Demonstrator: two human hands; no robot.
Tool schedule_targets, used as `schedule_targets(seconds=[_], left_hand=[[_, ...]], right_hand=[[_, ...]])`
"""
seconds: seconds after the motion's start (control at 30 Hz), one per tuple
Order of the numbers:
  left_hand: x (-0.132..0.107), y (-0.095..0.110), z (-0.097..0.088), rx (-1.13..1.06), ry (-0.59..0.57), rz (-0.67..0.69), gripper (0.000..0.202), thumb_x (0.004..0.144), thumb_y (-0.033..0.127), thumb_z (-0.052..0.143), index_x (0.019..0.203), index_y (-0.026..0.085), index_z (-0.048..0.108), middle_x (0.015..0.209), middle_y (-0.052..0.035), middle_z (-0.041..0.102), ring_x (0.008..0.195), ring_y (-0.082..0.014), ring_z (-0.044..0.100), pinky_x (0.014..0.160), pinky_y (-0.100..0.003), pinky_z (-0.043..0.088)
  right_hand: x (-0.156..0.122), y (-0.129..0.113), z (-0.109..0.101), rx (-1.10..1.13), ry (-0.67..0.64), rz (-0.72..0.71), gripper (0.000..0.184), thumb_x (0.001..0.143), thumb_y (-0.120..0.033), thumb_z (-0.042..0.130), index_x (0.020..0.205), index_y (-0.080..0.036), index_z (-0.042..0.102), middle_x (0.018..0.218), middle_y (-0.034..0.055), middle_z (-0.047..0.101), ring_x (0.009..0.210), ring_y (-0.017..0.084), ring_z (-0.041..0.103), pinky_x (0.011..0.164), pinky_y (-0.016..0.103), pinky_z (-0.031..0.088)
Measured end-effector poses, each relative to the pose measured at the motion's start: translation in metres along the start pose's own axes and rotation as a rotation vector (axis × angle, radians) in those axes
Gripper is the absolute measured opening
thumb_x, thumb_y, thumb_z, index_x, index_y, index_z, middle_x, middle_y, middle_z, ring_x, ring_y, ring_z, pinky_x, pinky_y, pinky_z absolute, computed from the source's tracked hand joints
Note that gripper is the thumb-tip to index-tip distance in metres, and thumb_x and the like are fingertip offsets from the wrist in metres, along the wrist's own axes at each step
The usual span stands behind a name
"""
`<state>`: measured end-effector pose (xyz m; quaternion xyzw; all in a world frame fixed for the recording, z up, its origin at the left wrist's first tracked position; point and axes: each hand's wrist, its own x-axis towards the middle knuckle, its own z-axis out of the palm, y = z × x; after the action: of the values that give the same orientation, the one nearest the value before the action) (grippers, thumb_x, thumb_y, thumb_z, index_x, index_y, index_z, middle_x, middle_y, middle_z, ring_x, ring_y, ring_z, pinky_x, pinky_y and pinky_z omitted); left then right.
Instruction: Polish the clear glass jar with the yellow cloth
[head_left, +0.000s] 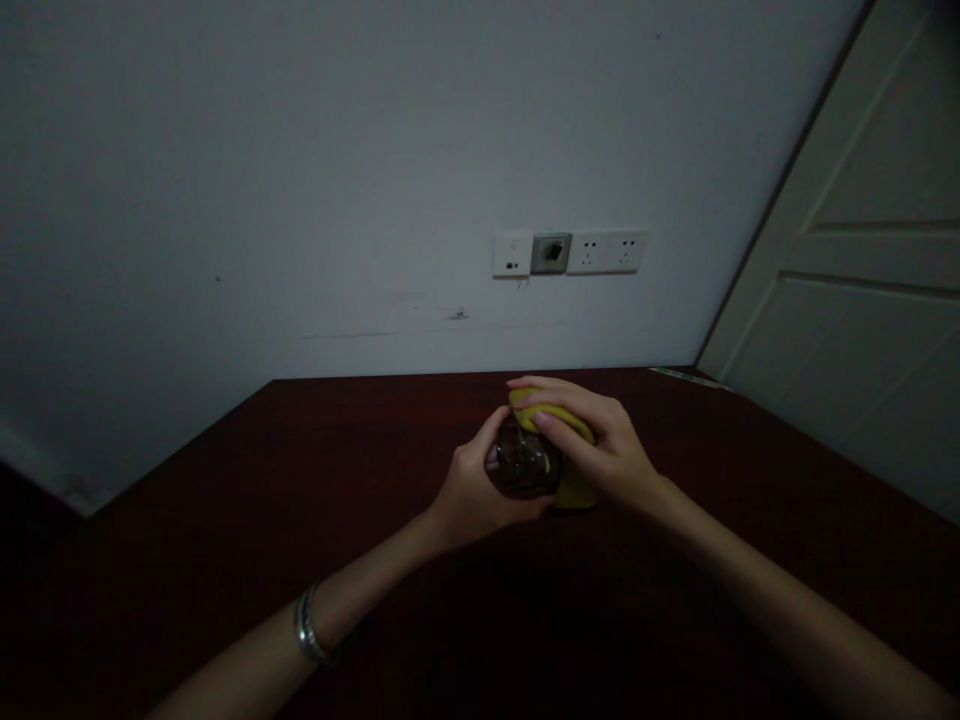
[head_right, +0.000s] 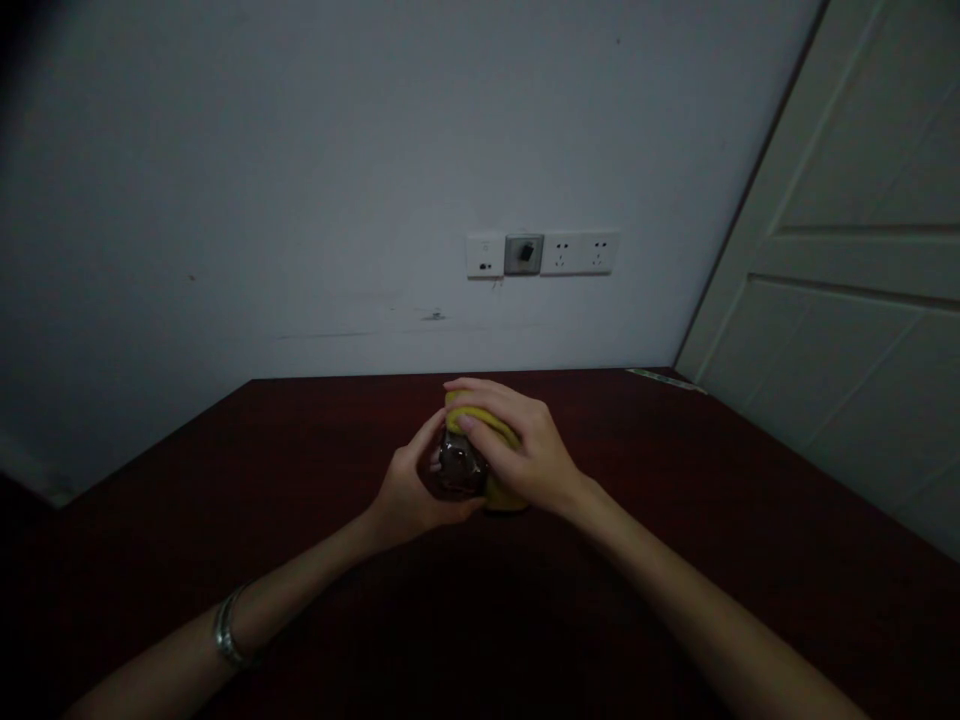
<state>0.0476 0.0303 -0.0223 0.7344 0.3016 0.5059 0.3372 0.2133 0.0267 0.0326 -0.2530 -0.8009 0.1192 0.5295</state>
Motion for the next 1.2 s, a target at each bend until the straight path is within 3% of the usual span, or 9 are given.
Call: schedule_targets(seconds=[0.13, 0.27, 0.33, 0.43, 0.53, 0.67, 0.77, 0.93, 1.2], left_hand=[[0.0, 0.001, 0.001, -0.017, -0.011, -0.018, 0.085, 0.052, 0.024, 0.083, 0.128, 0.016, 0.045, 0.105, -0.0089, 0.066, 0.091, -0.0261, 0.064, 0.078, -0.036, 0.053], [0.004, -0.002, 0.003, -0.212, 0.043, -0.085, 0.08, 0.052, 0.024, 0.083, 0.124, 0.016, 0.048, 0.097, -0.0072, 0.068, 0.086, -0.0238, 0.066, 0.07, -0.031, 0.054], [0.007, -0.002, 0.003, -0.315, 0.063, -0.133, 0.077, 0.052, 0.025, 0.084, 0.12, 0.014, 0.049, 0.102, -0.0097, 0.068, 0.089, -0.0243, 0.066, 0.073, -0.032, 0.054], [0.01, -0.001, 0.0, -0.398, 0.08, -0.222, 0.069, 0.053, 0.024, 0.083, 0.113, 0.011, 0.053, 0.108, -0.013, 0.066, 0.096, -0.0253, 0.065, 0.082, -0.035, 0.052], [0.01, 0.0, -0.003, -0.423, 0.09, -0.276, 0.062, 0.053, 0.023, 0.083, 0.108, 0.011, 0.056, 0.108, -0.013, 0.067, 0.097, -0.0254, 0.064, 0.086, -0.037, 0.051], [0.011, 0.0, -0.005, -0.448, 0.072, -0.296, 0.056, 0.054, 0.026, 0.083, 0.103, 0.012, 0.06, 0.102, -0.0106, 0.069, 0.096, -0.0245, 0.064, 0.087, -0.037, 0.05], [0.011, 0.0, -0.006, -0.455, 0.041, -0.353, 0.046, 0.058, 0.028, 0.082, 0.098, 0.013, 0.063, 0.096, -0.0086, 0.07, 0.088, -0.0212, 0.065, 0.081, -0.033, 0.05], [0.012, 0.0, -0.006, -0.484, -0.006, -0.447, 0.04, 0.061, 0.031, 0.081, 0.093, 0.012, 0.065, 0.09, -0.007, 0.069, 0.078, -0.0154, 0.064, 0.069, -0.025, 0.051], [0.014, 0.005, -0.012, -0.4, -0.055, -0.517, 0.05, 0.062, 0.039, 0.079, 0.099, 0.012, 0.062, 0.087, -0.0078, 0.067, 0.066, -0.0153, 0.064, 0.054, -0.026, 0.053]], right_hand=[[-0.001, -0.007, -0.004, -0.1, -0.135, -0.228, 0.025, 0.085, -0.017, 0.052, 0.107, -0.021, 0.065, 0.119, 0.0085, 0.064, 0.115, 0.023, 0.057, 0.097, 0.045, 0.047], [-0.002, -0.007, 0.001, -0.145, -0.216, -0.353, 0.028, 0.084, -0.016, 0.053, 0.11, -0.021, 0.063, 0.123, 0.0095, 0.061, 0.119, 0.024, 0.054, 0.103, 0.048, 0.042], [-0.003, -0.003, 0.006, -0.141, -0.177, -0.307, 0.028, 0.086, -0.016, 0.052, 0.112, -0.022, 0.061, 0.127, 0.0094, 0.059, 0.122, 0.023, 0.051, 0.104, 0.048, 0.04], [-0.004, 0.003, 0.01, -0.081, -0.051, -0.119, 0.028, 0.091, -0.02, 0.047, 0.116, -0.024, 0.058, 0.13, 0.0092, 0.055, 0.124, 0.022, 0.049, 0.104, 0.046, 0.041], [-0.004, 0.006, 0.005, -0.005, -0.093, -0.016, 0.036, 0.09, -0.029, 0.052, 0.125, -0.028, 0.051, 0.138, 0.0082, 0.047, 0.13, 0.024, 0.043, 0.106, 0.049, 0.036], [-0.003, 0.006, -0.004, -0.042, -0.278, -0.004, 0.072, 0.074, -0.034, 0.071, 0.137, -0.028, 0.037, 0.147, 0.0114, 0.032, 0.135, 0.03, 0.033, 0.108, 0.052, 0.032], [-0.003, 0.009, -0.004, -0.091, -0.327, -0.001, 0.085, 0.068, -0.028, 0.075, 0.14, -0.027, 0.03, 0.148, 0.0129, 0.027, 0.137, 0.03, 0.029, 0.11, 0.051, 0.03], [-0.005, 0.018, 0.004, -0.128, -0.327, 0.014, 0.091, 0.066, -0.03, 0.077, 0.141, -0.024, 0.026, 0.148, 0.0142, 0.024, 0.137, 0.03, 0.029, 0.111, 0.049, 0.03], [-0.007, 0.023, 0.013, -0.122, -0.2, -0.007, 0.086, 0.065, -0.02, 0.075, 0.139, -0.024, 0.03, 0.143, 0.0142, 0.031, 0.136, 0.029, 0.03, 0.112, 0.052, 0.029]])
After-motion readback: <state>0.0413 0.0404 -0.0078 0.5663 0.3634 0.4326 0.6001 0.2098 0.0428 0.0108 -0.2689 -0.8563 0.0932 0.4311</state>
